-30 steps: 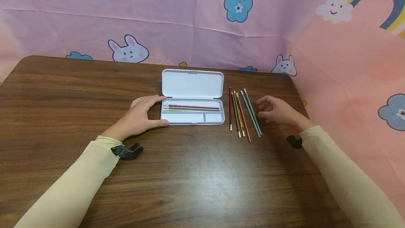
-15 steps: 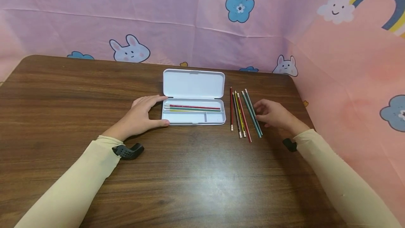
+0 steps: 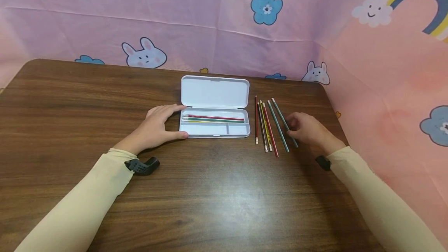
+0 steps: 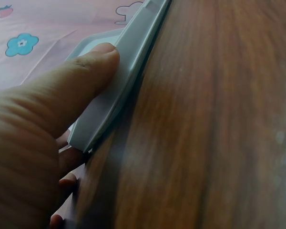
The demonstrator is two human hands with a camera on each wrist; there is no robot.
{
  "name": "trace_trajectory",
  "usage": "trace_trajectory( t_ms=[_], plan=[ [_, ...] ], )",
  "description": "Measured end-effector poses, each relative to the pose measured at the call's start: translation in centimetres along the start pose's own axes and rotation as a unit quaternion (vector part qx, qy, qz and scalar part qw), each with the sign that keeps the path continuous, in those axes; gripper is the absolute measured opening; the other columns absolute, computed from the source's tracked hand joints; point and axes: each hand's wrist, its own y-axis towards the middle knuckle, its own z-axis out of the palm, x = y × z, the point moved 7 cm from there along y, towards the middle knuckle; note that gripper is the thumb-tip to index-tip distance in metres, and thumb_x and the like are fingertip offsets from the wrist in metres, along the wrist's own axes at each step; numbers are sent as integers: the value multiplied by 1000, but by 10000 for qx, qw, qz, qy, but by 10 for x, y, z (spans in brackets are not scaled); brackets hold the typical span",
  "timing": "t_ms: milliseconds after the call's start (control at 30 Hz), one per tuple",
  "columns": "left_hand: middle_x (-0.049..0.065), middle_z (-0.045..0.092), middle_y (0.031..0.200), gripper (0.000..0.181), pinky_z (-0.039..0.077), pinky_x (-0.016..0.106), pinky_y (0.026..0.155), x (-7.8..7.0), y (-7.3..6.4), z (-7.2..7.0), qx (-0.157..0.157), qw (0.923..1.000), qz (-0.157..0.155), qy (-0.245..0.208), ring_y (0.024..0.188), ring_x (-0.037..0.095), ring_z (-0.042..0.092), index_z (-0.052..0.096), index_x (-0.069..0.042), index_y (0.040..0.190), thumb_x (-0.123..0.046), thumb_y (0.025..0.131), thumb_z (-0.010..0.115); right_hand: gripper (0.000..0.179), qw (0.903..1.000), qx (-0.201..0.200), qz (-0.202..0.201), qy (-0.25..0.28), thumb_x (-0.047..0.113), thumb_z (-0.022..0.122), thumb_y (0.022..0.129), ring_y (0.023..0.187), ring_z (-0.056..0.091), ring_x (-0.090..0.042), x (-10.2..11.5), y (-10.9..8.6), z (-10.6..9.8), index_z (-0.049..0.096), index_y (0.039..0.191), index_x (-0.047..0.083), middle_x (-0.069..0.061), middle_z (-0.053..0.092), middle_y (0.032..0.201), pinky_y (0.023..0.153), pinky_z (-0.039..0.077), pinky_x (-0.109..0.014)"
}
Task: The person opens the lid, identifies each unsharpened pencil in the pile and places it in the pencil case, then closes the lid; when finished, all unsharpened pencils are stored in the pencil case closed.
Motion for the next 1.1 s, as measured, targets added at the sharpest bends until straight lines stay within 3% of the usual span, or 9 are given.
trace_trajectory(
  t_ms=[400, 733, 1100],
  plan=[
    [15, 42, 161, 89, 14, 63, 120, 0, 0, -3, -21, 10000, 12, 17, 149, 40, 33, 43, -18, 157, -56, 86, 80, 32, 9998, -138, 39, -110, 1, 69, 93, 96, 61, -34, -2, -5, 0, 63, 123, -7, -19, 64, 104, 82, 52, -49],
    [15, 44, 160, 89, 15, 64, 119, 0, 0, -3, -71, 10000, 48, 10, 148, 40, 34, 45, -17, 157, -56, 85, 81, 32, 9981, -204, 515, -280, 4, 64, 95, 90, 65, -30, -8, -15, -1, 63, 127, -1, -20, 68, 110, 74, 53, -44],
    [15, 43, 160, 89, 13, 63, 120, -1, 0, 0, -20, 10000, 29, -19, 149, 40, 33, 44, -18, 157, -56, 86, 80, 26, 9956, -605, 551, -450, 6, 66, 91, 96, 68, -33, -16, -21, -2, 68, 117, -1, -18, 72, 108, 77, 54, -51]
  ],
)
